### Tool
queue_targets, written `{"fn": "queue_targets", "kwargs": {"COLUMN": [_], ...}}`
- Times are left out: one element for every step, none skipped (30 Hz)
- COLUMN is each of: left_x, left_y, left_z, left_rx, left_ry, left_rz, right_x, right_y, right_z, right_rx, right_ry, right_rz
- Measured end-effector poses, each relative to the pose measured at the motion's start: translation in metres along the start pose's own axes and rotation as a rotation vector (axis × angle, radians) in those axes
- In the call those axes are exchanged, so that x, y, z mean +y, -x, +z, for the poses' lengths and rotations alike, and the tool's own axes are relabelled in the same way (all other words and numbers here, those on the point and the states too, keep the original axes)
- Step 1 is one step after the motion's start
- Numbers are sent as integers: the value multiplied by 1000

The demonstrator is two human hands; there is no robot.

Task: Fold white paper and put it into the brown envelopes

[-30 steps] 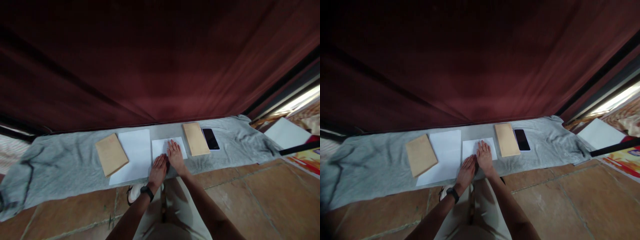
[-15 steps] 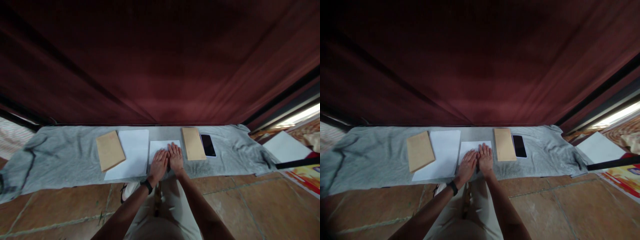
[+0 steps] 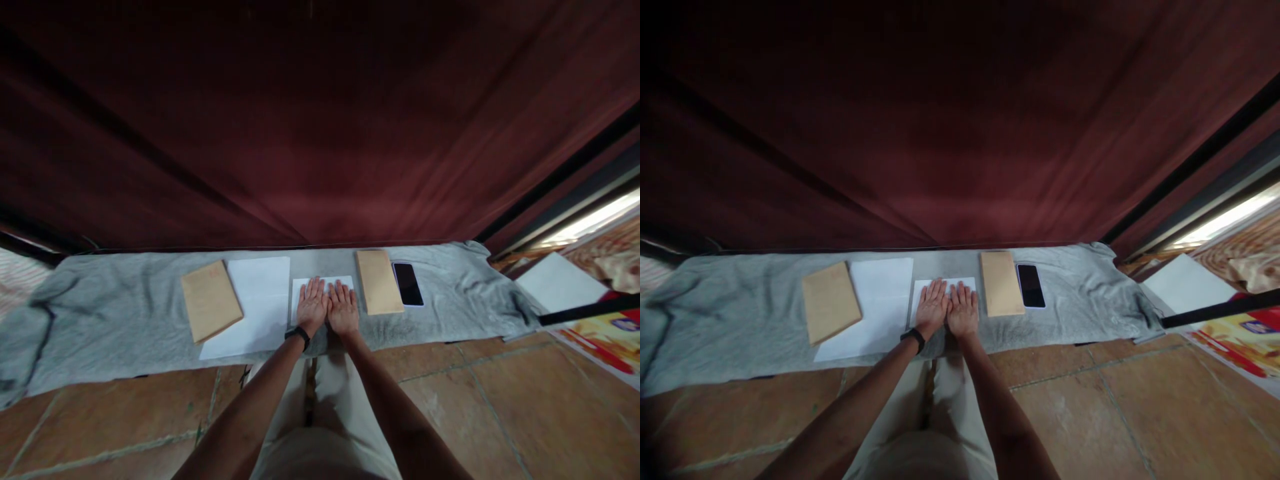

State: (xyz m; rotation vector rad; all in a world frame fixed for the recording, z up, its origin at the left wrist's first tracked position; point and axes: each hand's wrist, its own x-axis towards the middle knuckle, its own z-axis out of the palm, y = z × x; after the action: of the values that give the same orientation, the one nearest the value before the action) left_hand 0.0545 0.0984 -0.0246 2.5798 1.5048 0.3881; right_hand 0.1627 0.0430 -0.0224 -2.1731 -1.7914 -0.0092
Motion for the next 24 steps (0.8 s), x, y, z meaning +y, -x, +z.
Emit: {"fn": "queue_targets", "kwargs": {"left_x": [0, -1, -2, -3, -5, -7, -8, -10, -11, -12, -13, -13, -13, -13, -12, -12, -11, -11, -11, -11, -12, -12, -12, -13], "left_y": [1, 2, 3, 6, 8, 11, 14, 18, 21, 25, 28, 31, 33, 35, 36, 37, 37, 37, 37, 37, 37, 38, 38, 38], "left_z": [-1, -2, -3, -4, -5, -6, -6, -7, -7, -7, -7, -7, -8, -8, -9, -10, -11, -11, -12, -13, -13, -13, -13, -12], "left_rx": [4, 12, 24, 38, 53, 66, 77, 85, 92, 97, 102, 105, 106, 104, 97, 85, 70, 56, 46, 42, 43, 48, 54, 61], "left_ry": [1, 2, 5, 8, 13, 18, 25, 33, 42, 51, 58, 62, 62, 60, 55, 50, 46, 42, 40, 40, 41, 43, 46, 50], "left_rz": [-6, -17, -29, -40, -48, -53, -54, -54, -56, -57, -55, -50, -45, -42, -42, -42, -41, -39, -36, -32, -30, -29, -30, -31], "right_x": [0, 0, -1, 0, 0, 1, 1, 2, 3, 3, 3, 1, -1, -4, -8, -12, -16, -19, -20, -20, -18, -14, -9, -4], "right_y": [0, 0, 1, 1, 1, 2, 2, 2, 2, 1, -1, -3, -6, -9, -13, -17, -20, -23, -25, -26, -27, -27, -27, -26], "right_z": [0, -1, -1, -2, -2, -3, -3, -3, -3, -4, -4, -4, -4, -4, -3, -3, -2, -1, 0, 1, 2, 2, 2, 2], "right_rx": [4, 7, 9, 8, 6, 2, -3, -7, -9, -9, -8, -6, -8, -16, -31, -51, -71, -87, -95, -94, -86, -75, -61, -46], "right_ry": [1, 4, 8, 14, 20, 25, 28, 29, 29, 26, 21, 15, 7, -3, -15, -26, -34, -38, -37, -33, -25, -17, -8, 1], "right_rz": [1, 2, 3, 2, 0, -5, -11, -17, -20, -18, -10, 1, 8, 4, -15, -50, -91, -127, -147, -150, -140, -122, -103, -87]}}
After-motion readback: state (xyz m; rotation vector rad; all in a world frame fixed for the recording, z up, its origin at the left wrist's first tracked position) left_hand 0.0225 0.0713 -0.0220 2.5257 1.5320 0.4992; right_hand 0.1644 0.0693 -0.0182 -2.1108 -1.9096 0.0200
